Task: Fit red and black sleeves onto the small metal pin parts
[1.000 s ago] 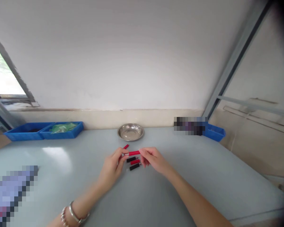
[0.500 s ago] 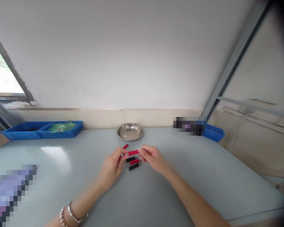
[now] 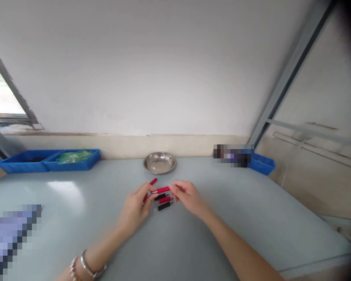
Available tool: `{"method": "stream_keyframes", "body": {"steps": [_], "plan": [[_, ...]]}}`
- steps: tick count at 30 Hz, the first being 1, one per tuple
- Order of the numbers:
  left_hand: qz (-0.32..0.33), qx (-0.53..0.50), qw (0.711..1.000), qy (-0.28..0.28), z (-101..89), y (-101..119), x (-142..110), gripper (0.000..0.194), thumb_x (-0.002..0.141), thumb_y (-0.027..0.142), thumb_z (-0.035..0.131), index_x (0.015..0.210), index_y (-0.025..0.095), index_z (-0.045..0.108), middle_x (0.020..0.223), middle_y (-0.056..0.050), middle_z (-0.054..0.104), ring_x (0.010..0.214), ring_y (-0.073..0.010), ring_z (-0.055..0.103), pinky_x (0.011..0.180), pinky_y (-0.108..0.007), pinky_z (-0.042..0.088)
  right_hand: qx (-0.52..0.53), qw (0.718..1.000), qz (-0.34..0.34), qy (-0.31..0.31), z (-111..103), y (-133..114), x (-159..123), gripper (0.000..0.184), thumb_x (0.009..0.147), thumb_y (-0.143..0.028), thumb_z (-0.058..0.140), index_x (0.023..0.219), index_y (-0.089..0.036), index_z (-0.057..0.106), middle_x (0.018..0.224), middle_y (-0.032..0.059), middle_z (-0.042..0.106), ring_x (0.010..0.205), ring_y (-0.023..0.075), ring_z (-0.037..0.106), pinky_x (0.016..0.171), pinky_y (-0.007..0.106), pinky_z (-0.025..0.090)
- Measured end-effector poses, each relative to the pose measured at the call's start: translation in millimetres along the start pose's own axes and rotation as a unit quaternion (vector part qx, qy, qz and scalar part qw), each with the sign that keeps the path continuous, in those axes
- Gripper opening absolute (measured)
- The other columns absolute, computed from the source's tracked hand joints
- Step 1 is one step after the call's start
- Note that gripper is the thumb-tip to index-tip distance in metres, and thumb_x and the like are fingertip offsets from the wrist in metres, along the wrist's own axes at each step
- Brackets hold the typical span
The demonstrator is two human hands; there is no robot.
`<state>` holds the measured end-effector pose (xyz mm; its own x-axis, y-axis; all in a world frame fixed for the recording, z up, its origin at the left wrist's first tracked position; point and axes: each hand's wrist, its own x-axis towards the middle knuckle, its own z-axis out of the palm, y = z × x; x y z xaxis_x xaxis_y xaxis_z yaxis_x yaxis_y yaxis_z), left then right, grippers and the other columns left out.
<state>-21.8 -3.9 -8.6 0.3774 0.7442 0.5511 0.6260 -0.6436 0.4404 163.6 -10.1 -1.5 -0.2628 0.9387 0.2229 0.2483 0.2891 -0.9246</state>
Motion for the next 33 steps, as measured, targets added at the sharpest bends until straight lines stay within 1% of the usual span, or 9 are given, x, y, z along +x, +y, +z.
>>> {"method": "stream_keyframes", "body": {"steps": [8,16,19,26,33], "plan": [[-0.005,0.006,1.0,0.005,-0.6,1.1,0.4,0.017,0.083,0.031,0.041,0.081,0.018,0.053,0.063,0.002,0.056,0.049,-0.0089,0.048,0.048,-0.019,0.038,0.019,1.0,0.014,-0.009,0.3,2.6,1.2,0.035,0.082,-0.042,0.041,0.058,-0.017,0.044,0.049,-0.0038,0.045,0.047,0.0079,0.038,0.049,0.021,0.03],[-0.004,0.002,1.0,-0.001,-1.2,1.9,-0.5,0.017,0.083,0.029,0.04,0.08,0.018,0.052,0.067,0.001,0.057,0.05,-0.0084,0.046,0.051,-0.019,0.039,0.055,0.998,0.035,-0.021,2.8,10.6,3.1,0.037,0.081,-0.045,0.042,0.057,-0.017,0.045,0.046,-0.0034,0.046,0.045,0.0078,0.038,0.048,0.021,0.03],[0.001,0.007,1.0,0.004,-1.2,1.8,-1.1,0.016,0.083,0.028,0.04,0.08,0.018,0.052,0.068,0.001,0.057,0.051,-0.0087,0.047,0.052,-0.02,0.04,0.064,0.997,0.044,-0.024,4.3,12.9,4.4,0.038,0.08,-0.046,0.042,0.056,-0.017,0.045,0.044,-0.0035,0.046,0.043,0.0077,0.038,0.046,0.021,0.029],[0.026,0.023,0.999,0.014,-0.5,-0.3,-2.1,0.013,0.085,0.024,0.04,0.083,0.018,0.051,0.073,-0.001,0.059,0.06,-0.01,0.053,0.057,-0.02,0.042,0.093,0.994,0.05,-0.025,6.0,9.7,3.1,0.039,0.079,-0.047,0.043,0.054,-0.017,0.044,0.042,-0.0041,0.044,0.042,0.0072,0.037,0.045,0.021,0.028],[0.042,0.044,0.998,0.018,0.8,-1.3,-3.1,0.012,0.085,0.022,0.039,0.082,0.019,0.05,0.075,-0.001,0.058,0.066,-0.0116,0.055,0.06,-0.022,0.043,0.128,0.989,0.07,-0.01,8.7,8.9,2.5,0.037,0.079,-0.044,0.044,0.054,-0.017,0.045,0.04,-0.0047,0.044,0.038,0.0065,0.035,0.043,0.021,0.026]]}}
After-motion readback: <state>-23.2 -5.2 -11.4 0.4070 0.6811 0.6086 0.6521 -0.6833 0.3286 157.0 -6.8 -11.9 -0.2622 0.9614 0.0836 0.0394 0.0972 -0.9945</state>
